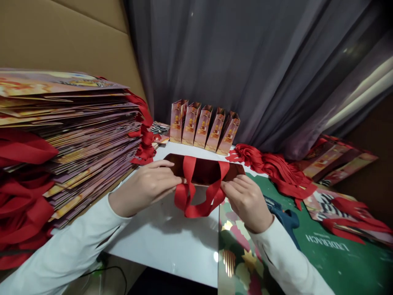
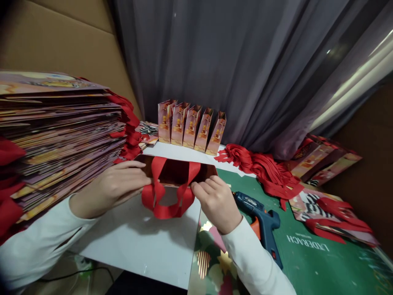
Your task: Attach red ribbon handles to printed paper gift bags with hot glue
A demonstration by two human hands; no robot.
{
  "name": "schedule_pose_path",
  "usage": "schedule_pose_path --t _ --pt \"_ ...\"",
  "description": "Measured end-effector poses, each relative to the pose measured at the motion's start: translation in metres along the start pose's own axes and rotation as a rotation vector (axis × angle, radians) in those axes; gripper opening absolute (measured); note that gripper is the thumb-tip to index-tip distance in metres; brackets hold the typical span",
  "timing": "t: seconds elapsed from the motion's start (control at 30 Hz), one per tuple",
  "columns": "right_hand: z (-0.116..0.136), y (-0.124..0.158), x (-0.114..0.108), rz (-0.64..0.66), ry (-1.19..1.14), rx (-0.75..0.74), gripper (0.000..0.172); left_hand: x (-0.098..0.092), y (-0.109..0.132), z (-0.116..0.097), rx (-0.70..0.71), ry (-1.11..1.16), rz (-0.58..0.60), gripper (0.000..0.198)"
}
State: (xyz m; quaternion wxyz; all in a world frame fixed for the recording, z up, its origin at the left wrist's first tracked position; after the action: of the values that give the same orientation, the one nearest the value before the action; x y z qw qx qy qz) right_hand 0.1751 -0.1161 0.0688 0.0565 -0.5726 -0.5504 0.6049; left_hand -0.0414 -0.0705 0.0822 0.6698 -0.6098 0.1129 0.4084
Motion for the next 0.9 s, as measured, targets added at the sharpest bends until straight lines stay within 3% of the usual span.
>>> schedule_pose_path --t 0.2,0.33,0.4,0.47,0.53,0.67,0.8,0.9 --pt "-0.021 -0.012 0.002 -0.059 -0.020 0.078 0.031 0.006 -0.010 0.022 -0.101 -0.030 -0.026 0.027" --pt "-0.037 -0.024 -0.005 -0.178 -0.010 0.183 0.016 0.007 -0.020 0.038 -0.223 -0.061 -0.132 0.019" --pt "-0.046 -0.019 -0.004 -0.290 -0.006 0.331 0.034 0.011 -0.017 0.045 -0.333 -0.050 -0.271 0.026" --pt "-0.055 -0.007 0.007 -0.356 -0.109 0.491 0.058 0.022 -0.007 0.052 -0.482 0.049 -0.407 0.051" --pt "-0.063 0.009 0.027 -0.369 -0.333 0.625 0.066 0.041 0.004 0.060 -0.604 0.243 -0.424 0.056" --pt "-0.068 0.029 0.063 -0.322 -0.765 0.794 0.039 0.080 0.014 0.071 -0.813 0.680 -0.269 0.036" --pt "-0.072 0.027 0.070 -0.383 -0.910 0.912 0.027 0.085 0.005 0.080 -0.894 0.690 -0.374 0.027" --pt "-0.074 0.021 0.071 -0.425 -0.967 1.019 0.026 0.087 -0.005 0.081 -0.929 0.754 -0.383 0.026"
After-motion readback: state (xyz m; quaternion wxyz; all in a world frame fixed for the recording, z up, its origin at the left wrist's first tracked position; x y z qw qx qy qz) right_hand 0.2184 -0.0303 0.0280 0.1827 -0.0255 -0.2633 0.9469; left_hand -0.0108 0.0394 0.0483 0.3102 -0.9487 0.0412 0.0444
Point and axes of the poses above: each hand's wrist, its own y-axis away from the middle knuckle, its own x-axis out of the palm, z = x × y, the point moved 4 cm from there along -y, towards the middle knuckle, and after that the axes turned 5 degrees about -z, right-handed, at the moved point
